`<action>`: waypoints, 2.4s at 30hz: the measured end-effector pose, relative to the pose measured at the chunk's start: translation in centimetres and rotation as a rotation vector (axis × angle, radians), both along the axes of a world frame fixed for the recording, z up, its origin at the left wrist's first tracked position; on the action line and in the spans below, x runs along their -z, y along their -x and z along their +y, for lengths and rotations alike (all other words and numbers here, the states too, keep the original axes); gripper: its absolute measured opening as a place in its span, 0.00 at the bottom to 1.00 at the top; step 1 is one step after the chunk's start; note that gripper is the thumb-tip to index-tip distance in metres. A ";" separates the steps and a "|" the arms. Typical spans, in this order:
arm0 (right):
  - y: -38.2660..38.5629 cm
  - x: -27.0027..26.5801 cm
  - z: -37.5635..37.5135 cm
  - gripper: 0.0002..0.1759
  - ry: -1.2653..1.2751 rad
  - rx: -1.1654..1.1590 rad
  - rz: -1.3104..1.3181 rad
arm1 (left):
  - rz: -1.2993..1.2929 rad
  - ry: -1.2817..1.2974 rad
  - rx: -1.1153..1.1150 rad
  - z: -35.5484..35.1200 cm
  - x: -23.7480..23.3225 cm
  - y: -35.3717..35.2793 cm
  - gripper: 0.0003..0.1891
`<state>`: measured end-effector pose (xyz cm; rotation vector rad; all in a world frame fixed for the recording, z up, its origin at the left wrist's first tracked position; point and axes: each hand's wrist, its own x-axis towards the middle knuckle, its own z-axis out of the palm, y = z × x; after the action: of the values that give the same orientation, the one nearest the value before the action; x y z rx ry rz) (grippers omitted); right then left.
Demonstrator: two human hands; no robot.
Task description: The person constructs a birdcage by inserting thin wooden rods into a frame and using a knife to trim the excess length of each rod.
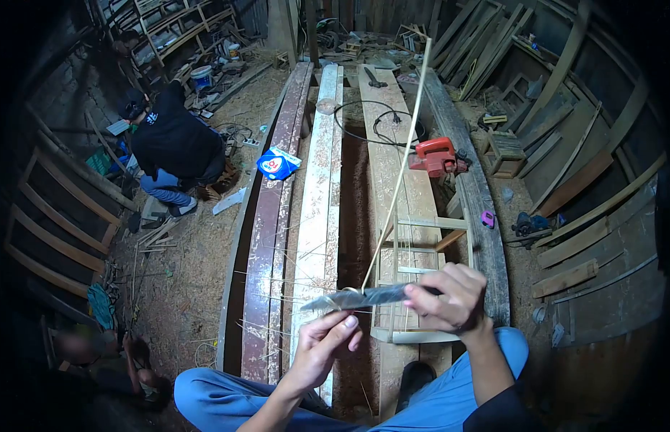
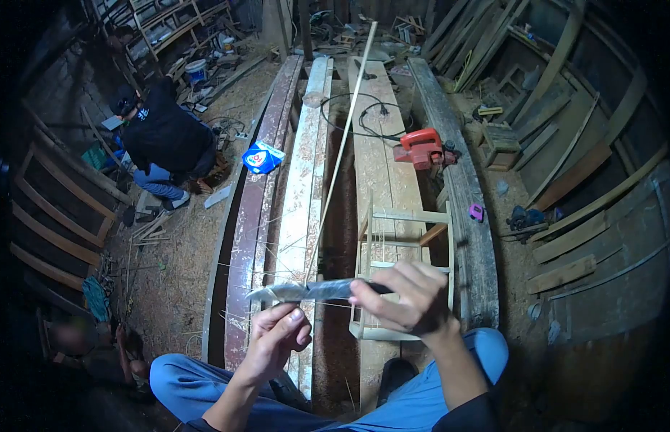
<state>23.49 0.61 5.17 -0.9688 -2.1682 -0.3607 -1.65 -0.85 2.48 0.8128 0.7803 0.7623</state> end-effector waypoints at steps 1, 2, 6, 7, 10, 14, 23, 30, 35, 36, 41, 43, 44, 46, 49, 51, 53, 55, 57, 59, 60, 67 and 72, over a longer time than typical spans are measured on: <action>-0.6 0.2 0.1 0.17 -0.021 0.035 0.006 | -0.037 0.001 -0.037 0.0 -0.1 0.1 0.21; -1.1 0.2 0.3 0.17 -0.042 0.069 0.013 | -0.073 0.002 -0.074 0.0 -0.3 0.1 0.21; -1.2 -0.4 0.4 0.19 -0.033 0.056 0.076 | -0.020 -0.002 -0.063 0.4 -0.8 0.1 0.22; -1.1 -0.2 0.3 0.19 -0.034 0.055 0.076 | -0.021 -0.003 -0.064 0.4 -0.7 0.1 0.22; -0.5 0.0 0.1 0.20 0.003 0.062 0.085 | 0.021 -0.056 -0.074 0.3 -0.3 0.2 0.22; 0.1 0.1 -0.1 0.20 0.001 0.029 0.076 | -0.027 -0.164 -0.134 0.4 -0.1 -0.1 0.23; 1.6 1.1 -0.6 0.20 0.033 -0.012 0.044 | -0.033 -0.108 -0.103 0.4 -0.3 0.1 0.23; 1.9 0.9 -0.6 0.20 0.019 -0.040 0.036 | 0.017 -0.010 0.011 -0.2 -0.6 -0.1 0.20; 1.5 0.0 -0.5 0.19 0.005 -0.039 0.019 | 0.007 -0.138 -0.009 -0.3 -0.8 -0.3 0.19; 1.4 -0.2 -0.6 0.19 -0.003 -0.036 0.006 | 0.007 -0.138 -0.008 -0.3 -0.9 -0.5 0.19; 0.2 -0.6 -0.4 0.20 -0.052 -0.002 -0.029 | 0.054 -0.104 -0.089 -0.2 -0.7 -0.3 0.10; -0.8 -0.8 -0.1 0.21 -0.083 0.035 -0.013 | 0.054 -0.082 -0.105 0.0 -1.2 -0.2 0.11; -1.2 -0.9 -0.1 0.21 -0.084 0.034 -0.013 | 0.052 -0.061 -0.124 0.1 -1.3 -0.1 0.13; -2.0 -1.2 0.0 0.13 -0.075 0.063 0.035 | 0.039 -0.074 -0.120 0.3 -0.9 0.2 0.18; -2.0 -1.2 0.1 0.13 -0.072 0.057 0.034 | 0.056 -0.079 -0.100 0.5 -0.7 0.3 0.21; -1.7 -0.9 0.0 0.13 -0.067 0.059 0.041 | 0.039 -0.111 -0.115 0.5 -0.4 0.0 0.20; -1.3 -0.6 -0.2 0.20 -0.032 0.076 0.061 | -0.009 -0.169 -0.139 0.5 -0.1 -0.2 0.20; -1.0 -0.6 -0.2 0.20 -0.036 0.064 0.060 | -0.055 -0.229 -0.164 0.5 0.2 -0.2 0.19; -0.6 -0.6 -0.2 0.20 -0.040 0.049 0.059 | -0.112 -0.230 -0.180 0.5 0.6 0.0 0.20; -0.3 -0.6 -0.3 0.14 -0.011 0.012 0.050 | -0.085 -0.233 -0.185 0.6 0.4 -0.1 0.20; -0.1 -0.5 -0.3 0.14 -0.012 0.011 0.049 | -0.059 -0.238 -0.188 0.7 0.3 -0.2 0.21; 1.0 0.3 -0.4 0.20 -0.014 0.005 0.059 | 0.018 -0.204 -0.137 0.4 -0.4 0.1 0.17; 2.2 0.6 -0.8 0.19 0.014 -0.012 0.046 | -0.004 -0.214 -0.098 0.0 -0.3 -0.4 0.16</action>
<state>21.34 -0.19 4.61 -0.9617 -2.1363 -0.3150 -1.21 -0.89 2.77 0.9699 0.7475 0.9466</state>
